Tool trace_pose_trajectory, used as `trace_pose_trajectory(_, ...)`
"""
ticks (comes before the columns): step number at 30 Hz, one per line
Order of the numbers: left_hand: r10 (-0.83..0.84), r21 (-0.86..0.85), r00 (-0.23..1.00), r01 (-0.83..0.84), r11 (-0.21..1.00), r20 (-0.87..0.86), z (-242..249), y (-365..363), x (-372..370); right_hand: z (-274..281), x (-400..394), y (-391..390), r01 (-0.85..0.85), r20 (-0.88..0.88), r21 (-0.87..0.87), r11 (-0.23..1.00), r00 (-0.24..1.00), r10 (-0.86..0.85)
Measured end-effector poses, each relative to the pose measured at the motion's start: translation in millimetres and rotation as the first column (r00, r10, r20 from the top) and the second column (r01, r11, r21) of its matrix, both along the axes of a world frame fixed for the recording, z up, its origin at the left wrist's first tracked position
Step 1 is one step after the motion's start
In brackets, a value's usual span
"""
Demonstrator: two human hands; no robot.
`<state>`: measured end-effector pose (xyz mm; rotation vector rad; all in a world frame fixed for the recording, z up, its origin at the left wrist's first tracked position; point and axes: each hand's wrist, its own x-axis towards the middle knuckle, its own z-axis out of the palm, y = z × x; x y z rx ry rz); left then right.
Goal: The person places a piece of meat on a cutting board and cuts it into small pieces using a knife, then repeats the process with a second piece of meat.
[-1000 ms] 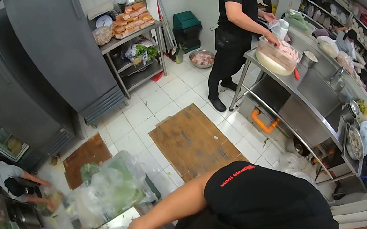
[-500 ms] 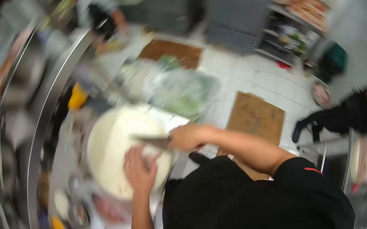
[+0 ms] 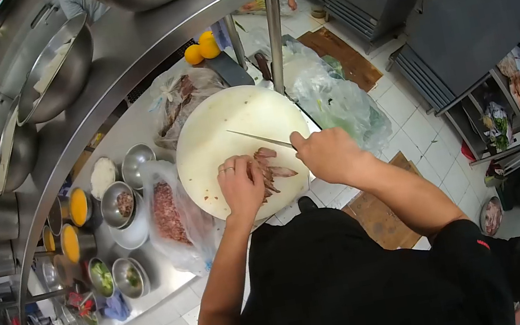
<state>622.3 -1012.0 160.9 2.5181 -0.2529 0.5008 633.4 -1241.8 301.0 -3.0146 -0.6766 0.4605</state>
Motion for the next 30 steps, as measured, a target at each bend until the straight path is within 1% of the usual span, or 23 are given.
trace_pose_trajectory(2,-0.097,-0.1,0.994,0.101,0.99,0.043,-11,-5,3,-2,9,3,-0.09,0.033,0.056,0.994,0.996,0.088)
trace_pose_trajectory(3,-0.059,-0.065,0.998,0.06,0.996,0.019,-16,-12,2,-12,18,4,-0.097,0.036,0.054,0.994,0.995,0.095)
trace_pose_trajectory(4,-0.052,-0.066,0.998,0.053,0.996,0.022,-18,-14,2,-29,28,6,-0.133,0.039,0.032,0.991,0.99,0.132)
trace_pose_trajectory(6,-0.008,0.045,0.998,0.005,0.999,0.057,-18,-16,5,-31,44,8,-0.175,0.044,0.007,0.985,0.984,0.174)
trace_pose_trajectory(9,0.008,0.09,1.0,-0.01,0.996,0.016,-13,-16,4,-11,49,14,-0.225,-0.008,0.006,0.974,0.974,0.225)
trace_pose_trajectory(11,0.033,0.096,0.999,-0.035,0.995,0.027,-17,-18,4,-5,32,18,-0.193,0.038,0.0,0.981,0.981,0.193)
trace_pose_trajectory(13,0.043,0.107,0.998,-0.048,0.993,0.05,-16,-16,5,-34,41,17,-0.204,0.028,0.024,0.979,0.979,0.203)
trace_pose_trajectory(15,0.035,0.095,0.999,-0.035,0.995,-0.001,-16,-17,4,-33,54,16,-0.223,-0.002,0.041,0.974,0.975,0.223)
trace_pose_trajectory(16,0.035,0.096,0.999,-0.035,0.995,0.0,-16,-18,1,-18,50,18,-0.223,-0.001,0.041,0.974,0.975,0.224)
trace_pose_trajectory(17,0.054,0.074,0.999,-0.053,0.996,-0.008,-13,-19,3,2,46,22,-0.252,-0.019,-0.014,0.968,0.968,0.252)
trace_pose_trajectory(18,0.075,0.05,0.997,-0.074,0.996,-0.025,-13,-20,2,11,42,25,-0.285,-0.046,-0.069,0.956,0.958,0.283)
trace_pose_trajectory(19,0.084,0.049,0.996,-0.082,0.995,-0.033,-16,-21,0,-1,34,25,-0.179,-0.072,-0.012,0.984,0.981,0.177)
trace_pose_trajectory(21,0.108,0.062,0.993,-0.111,0.992,0.054,-20,-22,0,-29,36,23,-0.165,-0.075,0.024,0.986,0.983,0.166)
trace_pose_trajectory(22,0.114,0.059,0.992,-0.117,0.991,0.058,-21,-23,3,-22,37,26,-0.15,-0.072,0.055,0.987,0.986,0.153)
trace_pose_trajectory(23,0.114,0.048,0.989,-0.118,0.992,0.09,-21,-23,3,-15,39,27,-0.159,-0.073,0.054,0.986,0.984,0.162)
trace_pose_trajectory(24,0.105,0.043,0.988,-0.11,0.993,0.116,-22,-22,-1,-8,41,27,-0.202,-0.096,0.019,0.979,0.974,0.203)
trace_pose_trajectory(25,0.105,0.046,0.987,-0.111,0.993,0.119,-20,-22,0,3,46,29,-0.246,-0.111,-0.02,0.969,0.964,0.243)
trace_pose_trajectory(26,0.114,0.04,0.985,-0.12,0.992,0.129,-19,-22,0,3,43,30,-0.252,-0.112,-0.02,0.967,0.962,0.249)
trace_pose_trajectory(28,0.123,0.033,0.985,-0.128,0.991,0.121,-23,-21,-6,-4,24,30,-0.121,-0.177,-0.034,0.992,0.978,0.113)
trace_pose_trajectory(30,0.111,0.067,0.983,-0.122,0.99,0.149,-25,-22,-4,-34,30,20,-0.121,-0.162,-0.009,0.993,0.98,0.118)
